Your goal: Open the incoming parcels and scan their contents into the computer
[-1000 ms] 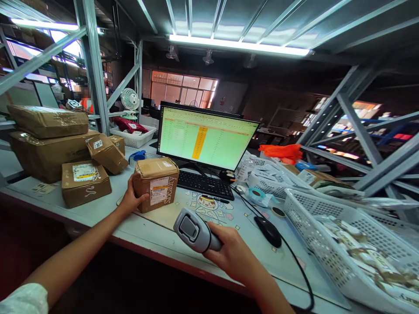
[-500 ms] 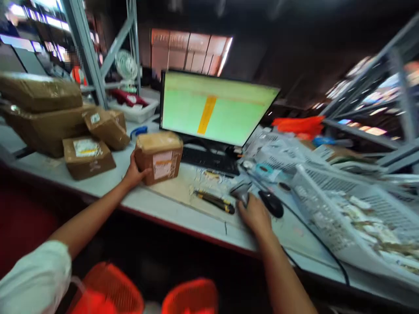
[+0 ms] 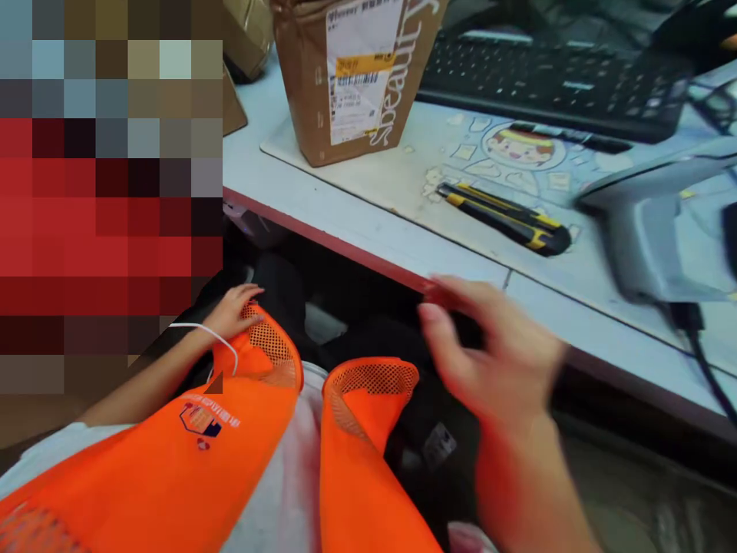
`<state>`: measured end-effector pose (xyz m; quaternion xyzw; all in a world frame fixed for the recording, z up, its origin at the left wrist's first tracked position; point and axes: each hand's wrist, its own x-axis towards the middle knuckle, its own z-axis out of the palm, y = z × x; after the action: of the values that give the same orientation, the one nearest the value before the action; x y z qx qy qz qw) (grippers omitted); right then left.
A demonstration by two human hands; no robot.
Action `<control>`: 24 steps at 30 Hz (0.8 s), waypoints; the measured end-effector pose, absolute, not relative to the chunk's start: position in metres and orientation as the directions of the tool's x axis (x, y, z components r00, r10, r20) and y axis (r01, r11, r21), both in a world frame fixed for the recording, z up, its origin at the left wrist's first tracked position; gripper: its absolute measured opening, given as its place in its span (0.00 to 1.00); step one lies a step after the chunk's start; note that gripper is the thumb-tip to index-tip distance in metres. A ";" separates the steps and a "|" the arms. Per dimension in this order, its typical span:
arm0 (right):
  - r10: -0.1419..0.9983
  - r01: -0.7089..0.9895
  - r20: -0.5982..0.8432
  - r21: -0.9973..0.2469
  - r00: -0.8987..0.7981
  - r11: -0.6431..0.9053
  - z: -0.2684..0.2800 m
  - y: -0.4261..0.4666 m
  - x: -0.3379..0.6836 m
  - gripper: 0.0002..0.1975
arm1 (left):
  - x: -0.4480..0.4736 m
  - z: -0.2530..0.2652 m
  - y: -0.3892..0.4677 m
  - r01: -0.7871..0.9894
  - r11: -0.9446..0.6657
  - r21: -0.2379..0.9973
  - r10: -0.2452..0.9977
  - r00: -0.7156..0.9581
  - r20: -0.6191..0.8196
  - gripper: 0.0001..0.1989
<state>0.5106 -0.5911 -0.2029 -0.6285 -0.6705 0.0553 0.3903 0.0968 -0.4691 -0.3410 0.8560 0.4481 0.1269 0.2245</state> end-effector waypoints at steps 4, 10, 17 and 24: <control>0.967 0.539 0.244 -0.806 -0.078 0.247 -0.267 -0.551 0.441 0.12 | 0.089 -0.342 -0.526 0.726 -0.430 0.537 0.835 0.546 -0.069 0.17; 0.933 0.438 -0.179 -0.899 -0.312 -0.026 -0.355 -0.537 0.359 0.07 | 0.057 -0.314 -0.591 0.848 -0.118 0.517 0.674 0.450 -0.586 0.23; 0.878 0.452 -0.305 -0.884 -0.369 -0.117 -0.371 -0.540 0.326 0.13 | 0.058 -0.314 -0.606 0.928 0.102 0.357 0.874 0.088 -0.479 0.16; 0.828 0.310 -0.392 -0.908 -0.400 -0.281 -0.392 -0.547 0.319 0.26 | 0.051 -0.326 -0.608 0.740 0.380 0.555 0.777 0.070 -0.625 0.17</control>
<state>0.3193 -0.5469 -0.3921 -0.5062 -0.5621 0.6197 0.2091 0.0512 -0.6084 -0.3256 0.5564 0.6816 0.0196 0.4748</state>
